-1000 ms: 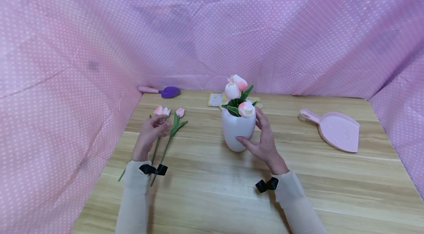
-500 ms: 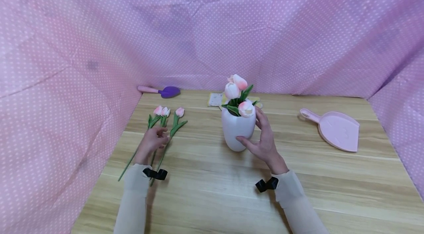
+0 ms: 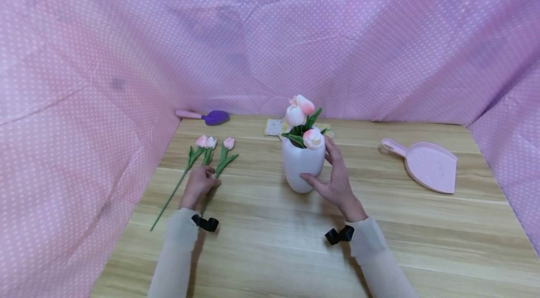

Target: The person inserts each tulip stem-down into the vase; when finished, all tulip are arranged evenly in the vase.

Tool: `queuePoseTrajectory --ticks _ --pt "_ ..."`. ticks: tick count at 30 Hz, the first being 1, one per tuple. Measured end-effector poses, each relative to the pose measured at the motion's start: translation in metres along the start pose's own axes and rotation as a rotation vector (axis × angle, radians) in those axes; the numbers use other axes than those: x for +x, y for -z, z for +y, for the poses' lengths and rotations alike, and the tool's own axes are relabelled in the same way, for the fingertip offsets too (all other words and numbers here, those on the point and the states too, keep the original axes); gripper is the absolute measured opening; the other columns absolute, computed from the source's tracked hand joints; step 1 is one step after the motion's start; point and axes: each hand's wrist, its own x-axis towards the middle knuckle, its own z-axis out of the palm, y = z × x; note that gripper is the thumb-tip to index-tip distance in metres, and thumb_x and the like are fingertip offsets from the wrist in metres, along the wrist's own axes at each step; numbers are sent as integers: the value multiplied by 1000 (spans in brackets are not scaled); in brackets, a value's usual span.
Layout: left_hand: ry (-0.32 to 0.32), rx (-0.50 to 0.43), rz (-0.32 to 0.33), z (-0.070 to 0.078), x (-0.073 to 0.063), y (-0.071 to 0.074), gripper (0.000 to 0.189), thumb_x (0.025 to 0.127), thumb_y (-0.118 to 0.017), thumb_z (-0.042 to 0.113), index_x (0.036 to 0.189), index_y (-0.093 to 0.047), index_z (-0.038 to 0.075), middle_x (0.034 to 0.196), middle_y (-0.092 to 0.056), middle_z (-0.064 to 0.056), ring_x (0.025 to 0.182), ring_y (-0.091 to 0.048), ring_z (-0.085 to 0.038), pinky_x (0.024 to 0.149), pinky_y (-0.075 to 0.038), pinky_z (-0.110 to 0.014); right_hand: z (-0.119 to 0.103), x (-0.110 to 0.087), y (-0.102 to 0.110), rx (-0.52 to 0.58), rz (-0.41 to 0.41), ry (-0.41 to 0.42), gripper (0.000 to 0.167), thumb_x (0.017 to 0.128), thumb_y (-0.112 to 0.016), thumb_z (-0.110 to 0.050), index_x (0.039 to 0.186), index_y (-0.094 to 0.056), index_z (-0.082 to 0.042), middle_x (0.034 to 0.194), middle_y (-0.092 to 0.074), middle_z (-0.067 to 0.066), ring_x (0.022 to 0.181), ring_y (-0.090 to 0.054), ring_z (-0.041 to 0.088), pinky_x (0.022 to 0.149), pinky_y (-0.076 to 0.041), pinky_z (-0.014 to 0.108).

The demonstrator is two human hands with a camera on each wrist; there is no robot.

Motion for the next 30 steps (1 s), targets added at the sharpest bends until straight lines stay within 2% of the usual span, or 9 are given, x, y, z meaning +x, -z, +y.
queuePoseTrajectory --ticks 4,9,11,16,21,24,30 --pt "8 47 41 2 -1 -3 29 82 -75 9 105 -65 -6 93 -66 -18 74 -58 -22 59 -45 -26 0 0 0 1 0 -4 92 87 -68 -57 149 -33 2 152 -41 24 145 -38 3 105 -51 56" --pt "31 117 61 7 -2 -4 25 83 -75 12 101 -66 -2 94 -67 -16 77 -58 -24 61 -43 -28 1 0 0 5 1 -1 92 86 -67 -57 149 -33 1 152 -41 25 145 -38 2 113 -46 31" --pt "47 140 67 9 -1 -5 24 83 -74 12 101 -66 -1 95 -67 -16 80 -59 -26 62 -43 -29 1 -1 0 2 0 0 92 87 -67 -57 149 -33 1 152 -41 25 145 -38 2 113 -46 31" --pt "69 173 85 12 2 -7 17 84 -72 10 96 -67 1 98 -69 -18 83 -62 -29 63 -45 -34 0 -1 0 -7 -5 2 93 87 -67 -57 149 -32 2 153 -41 23 145 -38 3 102 -51 62" --pt "71 183 86 13 3 -6 10 83 -73 9 84 -64 4 89 -67 -13 77 -60 -27 57 -43 -32 -1 0 1 2 -11 -2 93 86 -67 -56 150 -31 1 153 -40 25 145 -37 2 100 -49 66" --pt "73 136 49 13 3 -5 13 83 -75 9 80 -63 5 82 -64 -10 69 -57 -22 53 -42 -28 -1 0 1 -1 -11 0 93 87 -67 -56 150 -31 2 152 -40 26 145 -36 2 99 -49 67" --pt "63 -55 -49 9 2 -6 13 84 -74 5 81 -63 0 75 -60 -5 53 -55 -12 47 -49 -23 0 -1 0 -11 -11 8 92 87 -66 -57 150 -31 2 152 -40 27 145 -36 2 99 -49 67"
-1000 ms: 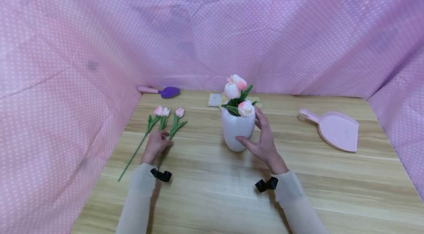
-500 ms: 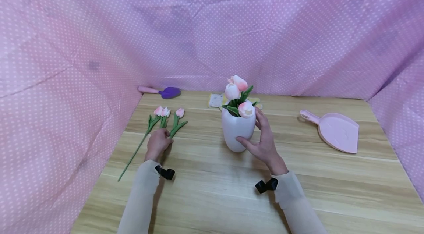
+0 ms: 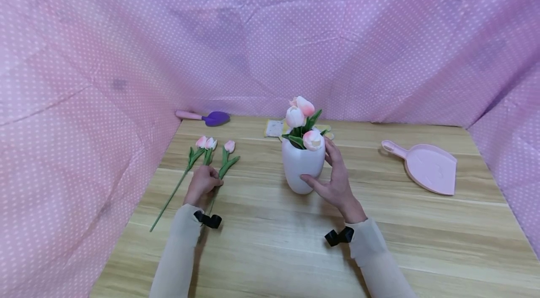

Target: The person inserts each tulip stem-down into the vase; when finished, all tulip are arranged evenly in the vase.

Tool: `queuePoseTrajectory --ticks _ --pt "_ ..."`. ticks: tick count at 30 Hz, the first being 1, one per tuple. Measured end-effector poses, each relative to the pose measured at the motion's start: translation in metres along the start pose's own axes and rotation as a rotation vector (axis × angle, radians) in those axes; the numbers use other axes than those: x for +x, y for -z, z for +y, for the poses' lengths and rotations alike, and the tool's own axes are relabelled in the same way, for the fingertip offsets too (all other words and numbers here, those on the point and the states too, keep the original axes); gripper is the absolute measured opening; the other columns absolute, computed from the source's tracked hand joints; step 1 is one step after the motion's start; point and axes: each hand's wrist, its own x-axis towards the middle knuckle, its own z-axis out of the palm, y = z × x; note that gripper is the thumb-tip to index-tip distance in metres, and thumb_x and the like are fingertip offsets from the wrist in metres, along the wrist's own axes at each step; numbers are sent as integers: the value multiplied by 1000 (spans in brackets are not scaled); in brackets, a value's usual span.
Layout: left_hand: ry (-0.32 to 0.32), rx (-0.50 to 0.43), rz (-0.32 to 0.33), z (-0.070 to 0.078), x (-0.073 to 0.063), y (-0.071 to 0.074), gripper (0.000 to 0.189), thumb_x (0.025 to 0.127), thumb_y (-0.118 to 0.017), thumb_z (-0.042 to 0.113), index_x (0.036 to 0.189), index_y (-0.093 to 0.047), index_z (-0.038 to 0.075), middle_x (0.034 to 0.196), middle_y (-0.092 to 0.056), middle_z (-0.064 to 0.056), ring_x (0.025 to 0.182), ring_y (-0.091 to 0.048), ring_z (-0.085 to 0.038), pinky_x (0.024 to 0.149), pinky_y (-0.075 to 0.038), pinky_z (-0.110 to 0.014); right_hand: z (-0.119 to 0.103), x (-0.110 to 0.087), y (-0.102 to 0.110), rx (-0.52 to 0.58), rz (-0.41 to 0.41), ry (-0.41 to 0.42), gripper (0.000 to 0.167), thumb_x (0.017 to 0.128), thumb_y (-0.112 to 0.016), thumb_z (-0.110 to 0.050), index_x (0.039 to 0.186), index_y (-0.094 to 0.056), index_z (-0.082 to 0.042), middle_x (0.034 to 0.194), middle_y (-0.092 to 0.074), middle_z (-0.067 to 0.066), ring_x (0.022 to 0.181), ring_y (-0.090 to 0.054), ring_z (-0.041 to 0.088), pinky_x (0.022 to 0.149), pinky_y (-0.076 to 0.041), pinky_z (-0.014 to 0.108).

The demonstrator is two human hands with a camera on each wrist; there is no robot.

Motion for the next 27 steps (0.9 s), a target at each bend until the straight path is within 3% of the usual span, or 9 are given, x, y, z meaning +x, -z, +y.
queuePoseTrajectory --ticks 8,16,22,27 --pt "109 -284 -142 -4 0 -3 18 91 -69 4 104 -67 -8 70 -68 -1 56 -59 -8 53 -57 -23 -1 -1 0 -7 1 -12 93 87 -66 -59 150 -31 1 153 -40 25 145 -36 2 100 -50 66" --pt "88 -511 -199 -10 -2 -6 28 95 -65 4 116 -63 -15 74 -73 0 60 -66 -6 58 -61 -22 0 0 0 -6 6 -21 94 87 -66 -59 150 -31 0 153 -40 25 145 -38 4 100 -50 65" --pt "115 -700 -256 -13 -8 -7 17 95 -65 3 109 -64 -7 78 -74 -1 68 -71 -10 63 -63 -23 0 0 -1 -17 9 -20 93 87 -66 -59 150 -32 1 152 -41 25 145 -37 4 106 -52 54" --pt "78 -819 -329 -17 -11 -12 6 99 -59 2 104 -60 3 85 -73 0 76 -72 -12 70 -64 -24 0 0 -1 -14 15 -11 93 87 -66 -58 149 -32 1 152 -41 25 145 -38 4 108 -52 46"
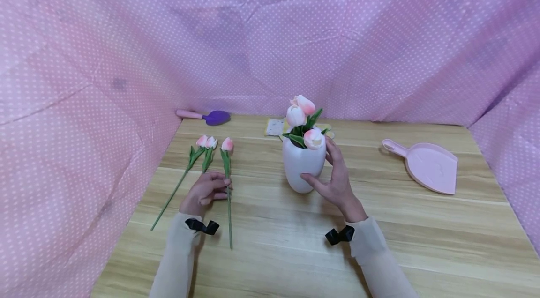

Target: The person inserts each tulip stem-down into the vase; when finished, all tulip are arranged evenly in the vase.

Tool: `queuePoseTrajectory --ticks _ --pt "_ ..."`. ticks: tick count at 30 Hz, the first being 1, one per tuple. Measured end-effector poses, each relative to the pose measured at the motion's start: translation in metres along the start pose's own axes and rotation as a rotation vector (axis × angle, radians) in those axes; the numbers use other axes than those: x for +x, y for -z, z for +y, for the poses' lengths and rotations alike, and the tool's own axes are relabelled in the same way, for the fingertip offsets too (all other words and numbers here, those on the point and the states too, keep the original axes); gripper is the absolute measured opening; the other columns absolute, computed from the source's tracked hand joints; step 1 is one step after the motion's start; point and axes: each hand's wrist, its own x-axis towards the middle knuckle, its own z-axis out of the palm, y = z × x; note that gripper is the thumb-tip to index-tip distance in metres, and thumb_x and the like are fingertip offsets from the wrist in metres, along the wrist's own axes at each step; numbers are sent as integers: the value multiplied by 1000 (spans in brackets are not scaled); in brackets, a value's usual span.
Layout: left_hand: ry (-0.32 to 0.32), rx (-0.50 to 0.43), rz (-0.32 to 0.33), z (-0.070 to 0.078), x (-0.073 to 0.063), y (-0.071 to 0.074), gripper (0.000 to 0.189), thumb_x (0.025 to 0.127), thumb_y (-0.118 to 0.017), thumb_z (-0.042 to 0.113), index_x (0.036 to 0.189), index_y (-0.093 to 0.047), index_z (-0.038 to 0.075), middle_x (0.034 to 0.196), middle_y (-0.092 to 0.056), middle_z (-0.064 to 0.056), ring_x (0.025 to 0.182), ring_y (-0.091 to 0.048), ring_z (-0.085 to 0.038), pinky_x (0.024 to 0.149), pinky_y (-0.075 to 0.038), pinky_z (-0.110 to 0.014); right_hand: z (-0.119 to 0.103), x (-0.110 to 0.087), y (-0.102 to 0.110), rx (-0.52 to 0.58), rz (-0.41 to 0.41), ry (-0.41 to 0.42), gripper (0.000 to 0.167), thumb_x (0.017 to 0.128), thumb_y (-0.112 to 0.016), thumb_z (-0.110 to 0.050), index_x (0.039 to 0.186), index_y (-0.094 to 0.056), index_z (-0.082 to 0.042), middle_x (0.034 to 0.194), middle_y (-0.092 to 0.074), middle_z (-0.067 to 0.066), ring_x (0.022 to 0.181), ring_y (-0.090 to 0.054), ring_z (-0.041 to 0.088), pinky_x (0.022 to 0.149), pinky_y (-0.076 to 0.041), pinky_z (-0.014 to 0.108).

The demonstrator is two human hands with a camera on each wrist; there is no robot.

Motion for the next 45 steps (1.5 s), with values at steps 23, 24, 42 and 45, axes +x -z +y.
queuePoseTrajectory --ticks 23,24,42,45 --pt "-283 -603 -88 -24 -15 -19 19 103 -39 -8 115 -49 2 98 -71 -8 91 -72 -18 81 -64 -36 -1 0 0 11 -9 -5 93 87 -65 -59 150 -31 1 152 -40 26 145 -36 0 114 -39 17" --pt "-301 -625 -83 -25 -16 -19 19 103 -39 -8 114 -50 2 98 -72 -8 92 -72 -18 81 -64 -36 -1 0 0 7 -11 -7 93 87 -65 -59 150 -31 1 152 -40 26 145 -36 0 114 -43 23" --pt "-548 -979 17 -28 -24 -36 20 103 -38 -7 102 -55 3 96 -70 -13 94 -71 -24 85 -64 -40 -2 0 1 36 -13 -19 92 86 -69 -57 150 -32 -1 153 -40 24 144 -37 1 99 -49 67" --pt "-553 -1025 60 -24 -25 -38 16 102 -43 -6 100 -56 3 96 -70 -13 93 -70 -23 84 -64 -40 -2 0 1 40 -11 -11 92 86 -69 -57 150 -33 -1 154 -40 24 144 -37 1 99 -49 67"
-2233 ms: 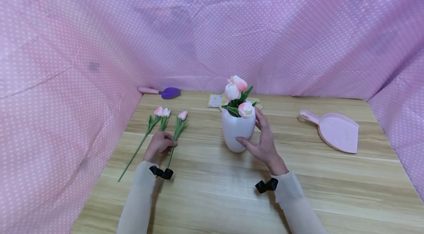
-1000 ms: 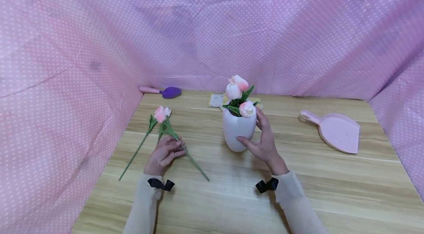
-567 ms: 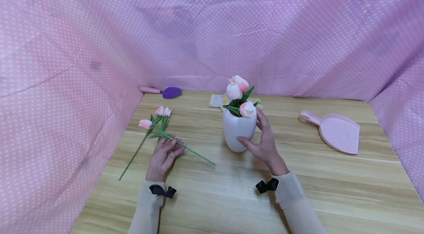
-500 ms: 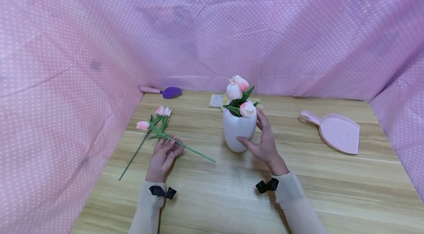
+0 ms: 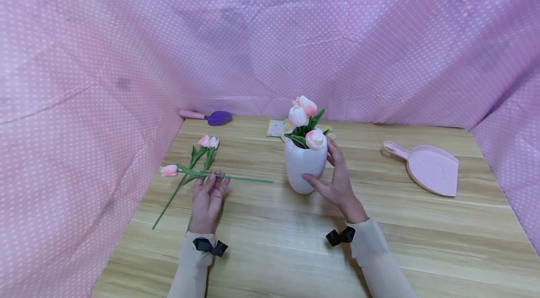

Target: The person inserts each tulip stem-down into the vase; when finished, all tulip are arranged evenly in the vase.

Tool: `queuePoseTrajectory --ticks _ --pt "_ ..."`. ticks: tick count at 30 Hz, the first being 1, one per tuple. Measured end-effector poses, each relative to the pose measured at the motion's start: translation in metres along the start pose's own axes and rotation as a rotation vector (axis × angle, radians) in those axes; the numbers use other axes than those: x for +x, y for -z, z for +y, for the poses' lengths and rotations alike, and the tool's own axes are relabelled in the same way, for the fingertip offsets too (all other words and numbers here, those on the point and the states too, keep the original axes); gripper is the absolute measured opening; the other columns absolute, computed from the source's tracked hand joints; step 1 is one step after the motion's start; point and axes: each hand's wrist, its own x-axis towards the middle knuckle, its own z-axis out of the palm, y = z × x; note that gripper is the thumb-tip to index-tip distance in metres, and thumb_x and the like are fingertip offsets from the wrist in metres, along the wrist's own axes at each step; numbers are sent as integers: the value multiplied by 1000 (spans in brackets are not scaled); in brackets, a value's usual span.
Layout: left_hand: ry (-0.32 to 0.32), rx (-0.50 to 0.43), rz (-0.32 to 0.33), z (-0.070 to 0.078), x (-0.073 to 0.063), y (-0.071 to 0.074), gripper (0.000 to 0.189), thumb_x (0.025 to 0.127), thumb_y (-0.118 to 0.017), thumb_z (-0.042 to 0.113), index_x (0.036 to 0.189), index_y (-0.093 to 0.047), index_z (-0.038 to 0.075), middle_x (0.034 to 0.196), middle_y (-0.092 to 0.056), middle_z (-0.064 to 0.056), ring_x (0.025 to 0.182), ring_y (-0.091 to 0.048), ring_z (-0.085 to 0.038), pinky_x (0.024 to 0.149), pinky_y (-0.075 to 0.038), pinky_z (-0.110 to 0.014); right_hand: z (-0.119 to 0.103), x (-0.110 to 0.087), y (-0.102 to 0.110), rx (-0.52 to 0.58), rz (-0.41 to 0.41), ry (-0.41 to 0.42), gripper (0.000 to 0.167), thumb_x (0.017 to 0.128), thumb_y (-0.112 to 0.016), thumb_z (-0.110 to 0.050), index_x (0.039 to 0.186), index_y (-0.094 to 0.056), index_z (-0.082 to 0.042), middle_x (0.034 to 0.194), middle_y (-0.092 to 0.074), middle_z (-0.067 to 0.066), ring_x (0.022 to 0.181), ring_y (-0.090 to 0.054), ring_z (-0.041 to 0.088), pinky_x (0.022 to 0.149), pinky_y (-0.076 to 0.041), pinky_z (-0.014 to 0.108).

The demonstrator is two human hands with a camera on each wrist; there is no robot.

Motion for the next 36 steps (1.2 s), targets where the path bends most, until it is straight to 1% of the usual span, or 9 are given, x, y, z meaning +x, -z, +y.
queuePoseTrajectory --ticks 6,10,14,19,25,32,36 --pt "-45 -40 76 4 1 -14 12 100 -48 -6 99 -57 2 93 -68 -15 90 -70 -25 80 -65 -41 2 0 -1 -8 3 12 92 87 -67 -58 149 -32 0 152 -40 26 144 -36 0 99 -49 69" --pt "-75 -61 93 11 -1 -26 11 100 -48 -7 100 -56 1 91 -67 -15 87 -69 -26 78 -65 -40 1 0 -1 -13 -1 9 93 87 -66 -58 150 -32 0 152 -40 26 144 -36 0 99 -49 69" --pt "-97 -89 51 18 -2 -36 13 101 -45 -8 99 -55 1 90 -67 -16 87 -69 -26 78 -65 -41 0 0 0 -19 -2 8 93 87 -66 -58 150 -32 1 152 -40 27 144 -36 0 99 -49 69" --pt "-141 -113 -4 26 -2 -53 14 101 -44 -9 99 -56 -1 89 -68 -17 85 -71 -28 78 -65 -43 0 0 0 -20 -1 5 93 87 -66 -58 149 -32 1 152 -40 26 144 -37 1 99 -49 68" --pt "-180 -123 -33 34 -3 -77 11 99 -49 -8 99 -57 0 90 -68 -17 85 -71 -27 77 -65 -43 0 -1 1 -22 -2 -8 93 86 -68 -58 150 -32 -2 154 -40 23 144 -37 0 99 -48 67" --pt "-220 -124 -96 36 -6 -105 10 97 -53 -9 103 -54 0 91 -68 -18 85 -70 -29 77 -65 -42 0 0 0 -21 -3 -6 93 86 -67 -59 150 -32 -1 154 -40 23 144 -36 -2 99 -48 68" --pt "-229 -118 -146 34 -6 -122 11 98 -50 -9 104 -54 -1 92 -70 -20 86 -70 -30 77 -65 -43 0 0 0 -19 -1 0 93 86 -66 -60 150 -32 -1 153 -40 24 144 -36 -2 98 -48 69"
